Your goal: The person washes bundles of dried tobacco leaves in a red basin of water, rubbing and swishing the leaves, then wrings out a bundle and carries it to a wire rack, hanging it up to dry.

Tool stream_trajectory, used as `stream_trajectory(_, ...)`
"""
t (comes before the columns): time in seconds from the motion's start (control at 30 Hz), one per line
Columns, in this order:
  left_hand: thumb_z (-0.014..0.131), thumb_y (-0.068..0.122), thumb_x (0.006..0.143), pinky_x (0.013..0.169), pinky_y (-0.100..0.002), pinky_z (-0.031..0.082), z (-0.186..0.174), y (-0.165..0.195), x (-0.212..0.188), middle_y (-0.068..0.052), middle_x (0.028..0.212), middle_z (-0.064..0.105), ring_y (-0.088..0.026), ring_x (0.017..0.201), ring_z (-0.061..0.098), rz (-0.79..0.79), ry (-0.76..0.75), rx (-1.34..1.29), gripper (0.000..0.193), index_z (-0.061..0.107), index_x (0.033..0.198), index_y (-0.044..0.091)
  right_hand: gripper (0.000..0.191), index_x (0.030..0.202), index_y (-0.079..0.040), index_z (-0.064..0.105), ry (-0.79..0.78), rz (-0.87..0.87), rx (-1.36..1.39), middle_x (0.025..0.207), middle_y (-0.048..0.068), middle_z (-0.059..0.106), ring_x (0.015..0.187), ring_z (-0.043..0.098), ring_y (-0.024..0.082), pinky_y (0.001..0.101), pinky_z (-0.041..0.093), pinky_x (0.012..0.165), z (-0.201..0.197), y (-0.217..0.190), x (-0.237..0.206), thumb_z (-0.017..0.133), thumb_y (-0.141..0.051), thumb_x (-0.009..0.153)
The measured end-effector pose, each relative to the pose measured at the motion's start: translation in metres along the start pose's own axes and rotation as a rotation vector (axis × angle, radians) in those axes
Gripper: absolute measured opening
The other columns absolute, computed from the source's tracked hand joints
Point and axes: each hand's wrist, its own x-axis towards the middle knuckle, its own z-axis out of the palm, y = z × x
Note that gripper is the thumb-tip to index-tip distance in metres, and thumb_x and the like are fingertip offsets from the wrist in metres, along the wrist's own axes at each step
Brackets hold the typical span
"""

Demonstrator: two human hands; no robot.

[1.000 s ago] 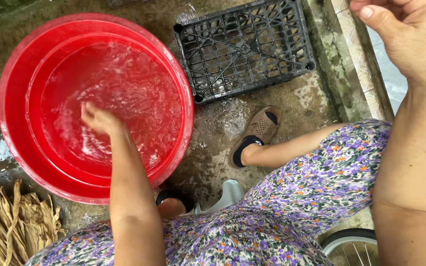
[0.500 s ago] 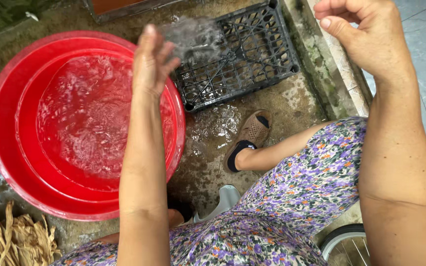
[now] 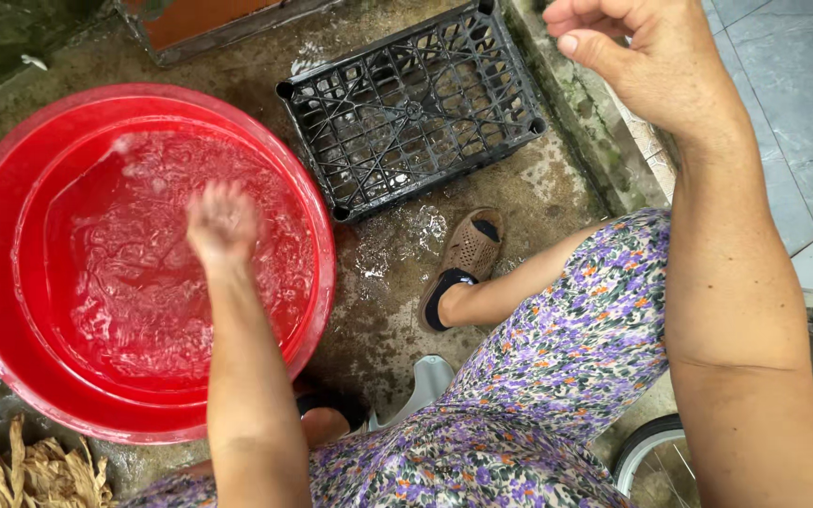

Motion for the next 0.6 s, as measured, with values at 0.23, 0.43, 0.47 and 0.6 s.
stream_trajectory(0.23,0.079,0.056,0.081,0.118,-0.059,0.045,0.134,-0.105,0.029,-0.019,0.148,0.049,-0.038,0.139,0.055,-0.260,-0.258,0.562,0.097,0.036,0.154,0.009,0.018,0.125,-0.001,0.069,-0.070,-0.050,0.012,0.119,0.005,0.072,0.111,0.068,0.013,0.0296,0.057,0.100,-0.004,0.006,0.000,0.072,-0.006,0.108)
stream_trajectory(0.43,0.063,0.049,0.094,0.116,-0.064,0.038,0.019,-0.012,-0.010,-0.015,0.154,0.054,-0.036,0.146,0.048,0.635,0.542,1.045,0.061,0.049,0.143,0.016,0.025,0.133,-0.001,0.068,-0.077,-0.011,0.083,0.126,0.005,0.071,0.118,0.067,0.013,0.0307,0.056,0.106,-0.011,0.031,-0.012,0.072,-0.007,0.110)
stream_trajectory(0.47,0.060,0.045,0.095,0.109,-0.059,0.040,-0.010,0.008,-0.022,-0.014,0.141,0.055,-0.034,0.135,0.050,0.706,0.723,1.030,0.049,0.051,0.133,0.015,0.026,0.134,-0.001,0.067,-0.081,-0.008,0.109,0.127,0.005,0.071,0.119,0.067,0.013,0.0310,0.055,0.107,-0.010,0.034,-0.012,0.072,-0.007,0.110)
stream_trajectory(0.6,0.048,0.033,0.100,0.078,-0.039,0.052,-0.081,0.048,-0.059,-0.009,0.093,0.059,-0.022,0.089,0.059,0.557,0.620,0.599,0.024,0.060,0.092,0.013,0.028,0.134,-0.003,0.067,-0.099,0.013,0.085,0.127,0.005,0.071,0.118,0.067,0.013,0.0315,0.055,0.106,-0.006,0.037,-0.008,0.072,-0.008,0.107)
